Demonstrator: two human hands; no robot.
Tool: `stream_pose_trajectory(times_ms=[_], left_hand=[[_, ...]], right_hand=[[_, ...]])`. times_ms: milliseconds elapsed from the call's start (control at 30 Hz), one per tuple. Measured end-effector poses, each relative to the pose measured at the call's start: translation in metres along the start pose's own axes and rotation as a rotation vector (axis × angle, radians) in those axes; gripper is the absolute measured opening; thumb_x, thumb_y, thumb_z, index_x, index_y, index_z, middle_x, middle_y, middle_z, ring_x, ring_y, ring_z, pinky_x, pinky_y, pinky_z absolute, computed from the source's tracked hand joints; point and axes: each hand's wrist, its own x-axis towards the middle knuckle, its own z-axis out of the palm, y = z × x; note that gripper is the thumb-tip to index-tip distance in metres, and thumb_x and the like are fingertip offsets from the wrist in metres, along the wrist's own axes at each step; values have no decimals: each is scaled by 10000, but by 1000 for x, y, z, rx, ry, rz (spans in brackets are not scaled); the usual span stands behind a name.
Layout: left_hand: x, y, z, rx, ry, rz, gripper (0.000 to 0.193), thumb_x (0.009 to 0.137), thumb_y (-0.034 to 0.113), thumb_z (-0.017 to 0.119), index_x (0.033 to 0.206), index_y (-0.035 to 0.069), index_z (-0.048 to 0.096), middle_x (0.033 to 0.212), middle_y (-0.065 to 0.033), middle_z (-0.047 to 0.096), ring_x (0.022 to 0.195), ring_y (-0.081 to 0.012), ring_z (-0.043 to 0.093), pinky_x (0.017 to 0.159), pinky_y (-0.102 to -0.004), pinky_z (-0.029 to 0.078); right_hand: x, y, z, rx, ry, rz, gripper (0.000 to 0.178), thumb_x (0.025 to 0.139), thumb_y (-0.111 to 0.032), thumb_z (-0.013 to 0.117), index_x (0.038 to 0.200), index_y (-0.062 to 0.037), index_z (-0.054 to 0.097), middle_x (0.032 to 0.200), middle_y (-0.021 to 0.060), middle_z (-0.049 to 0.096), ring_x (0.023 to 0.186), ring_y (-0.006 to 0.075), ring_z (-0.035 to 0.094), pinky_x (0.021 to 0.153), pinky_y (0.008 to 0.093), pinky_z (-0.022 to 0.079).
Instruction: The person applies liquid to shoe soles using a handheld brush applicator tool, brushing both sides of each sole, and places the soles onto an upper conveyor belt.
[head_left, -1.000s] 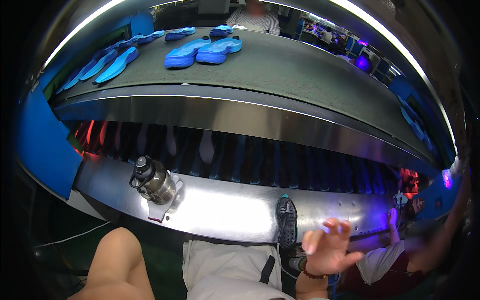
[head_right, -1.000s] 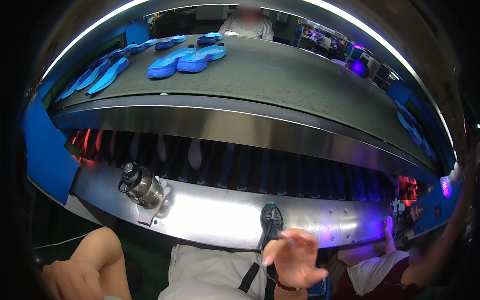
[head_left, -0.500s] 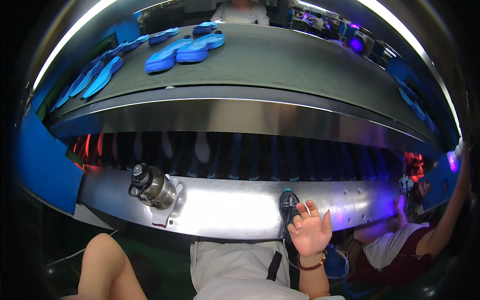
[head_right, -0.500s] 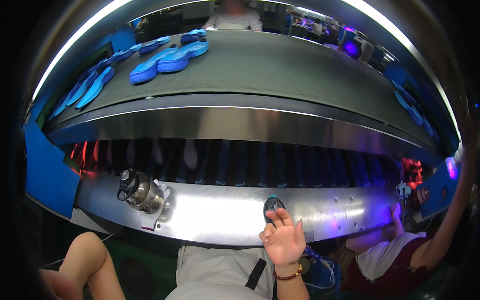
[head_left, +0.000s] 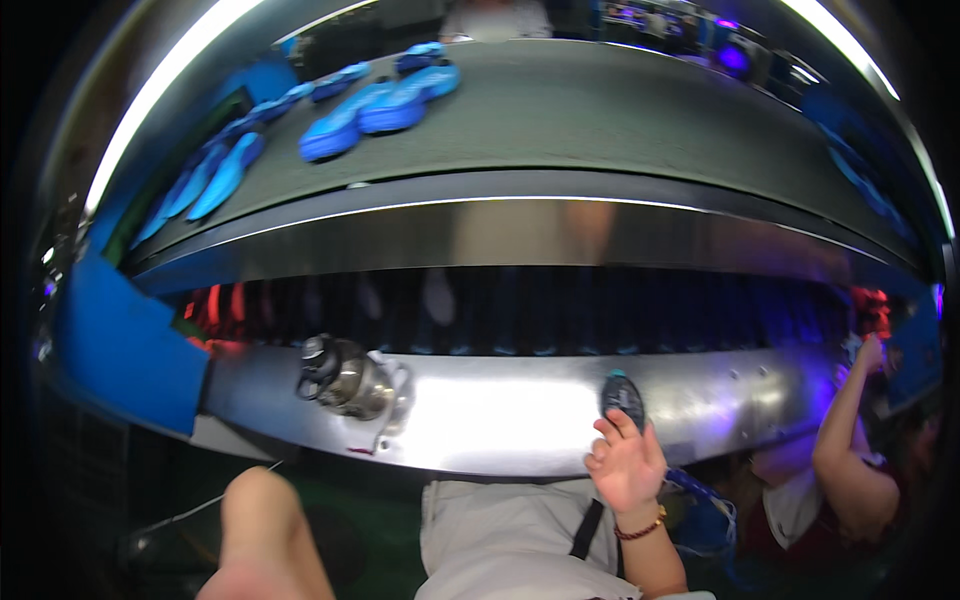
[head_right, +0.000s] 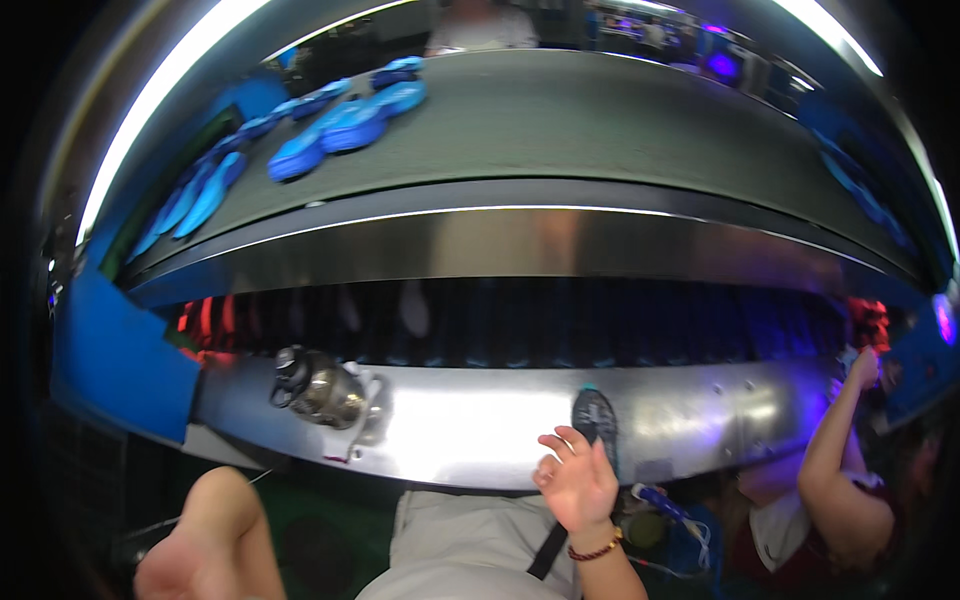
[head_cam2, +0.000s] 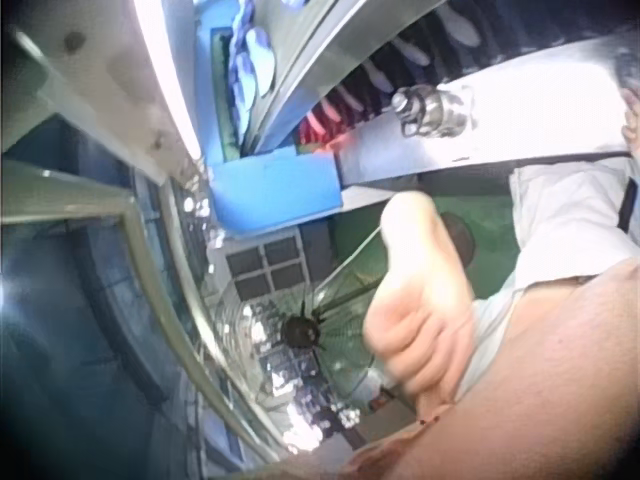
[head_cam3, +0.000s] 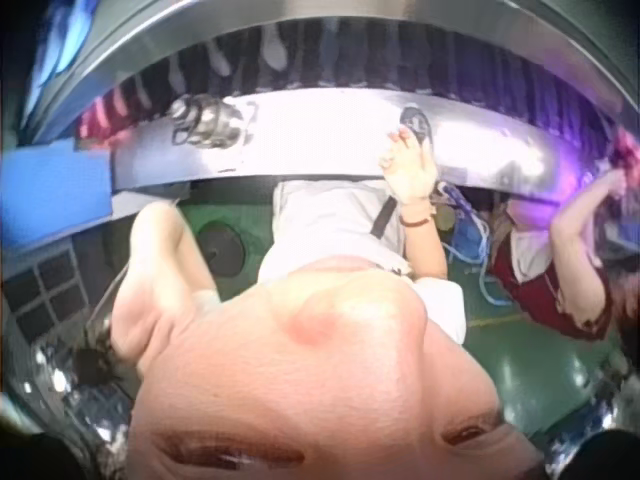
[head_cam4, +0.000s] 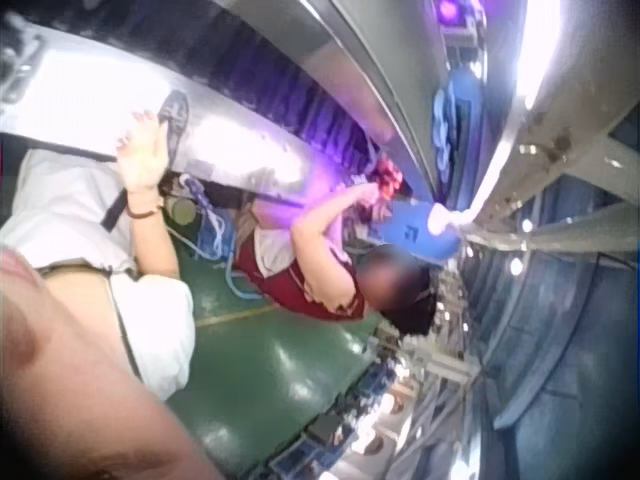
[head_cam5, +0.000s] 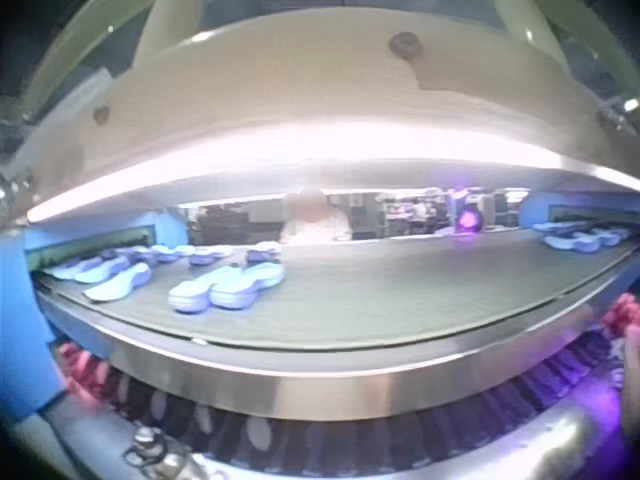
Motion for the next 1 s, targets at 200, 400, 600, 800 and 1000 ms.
stream_pose_trajectory(times_ms=[200,400,600,800,1000], left_hand=[[-86,-4,17,172,-359,-277,360,752,233,600,1093,139,532,847,-20,536,711,-175,533,620,-336,446],[-179,-142,8,751,-961,-848,596,720,148,611,1279,132,405,1189,-194,447,1129,-348,411,951,-446,320],[-240,-229,-23,806,-1443,-1634,630,709,273,554,1303,338,354,1329,-118,395,1267,-343,287,974,-655,149],[-222,-223,32,613,-1287,-1450,458,738,233,520,1194,194,494,1111,-129,578,1073,-293,518,918,-468,364],[-214,-192,11,670,-1092,-1221,280,798,322,585,842,51,639,942,-132,625,995,-294,530,855,-369,420]], right_hand=[[-19,31,-40,-29,290,190,449,905,-395,374,1115,-16,493,1041,169,556,738,232,532,668,334,412],[-51,42,-105,16,646,301,420,859,-424,464,1045,-53,529,968,95,587,710,194,497,633,322,411],[-70,31,-129,62,769,193,516,765,-568,551,903,-71,534,928,67,581,674,163,494,595,263,404],[-81,29,-167,164,777,313,750,712,-753,371,991,-90,583,943,83,580,686,185,494,551,323,404],[-92,28,-204,270,465,299,579,827,-597,378,1065,-105,567,912,54,590,708,183,497,610,343,419]])
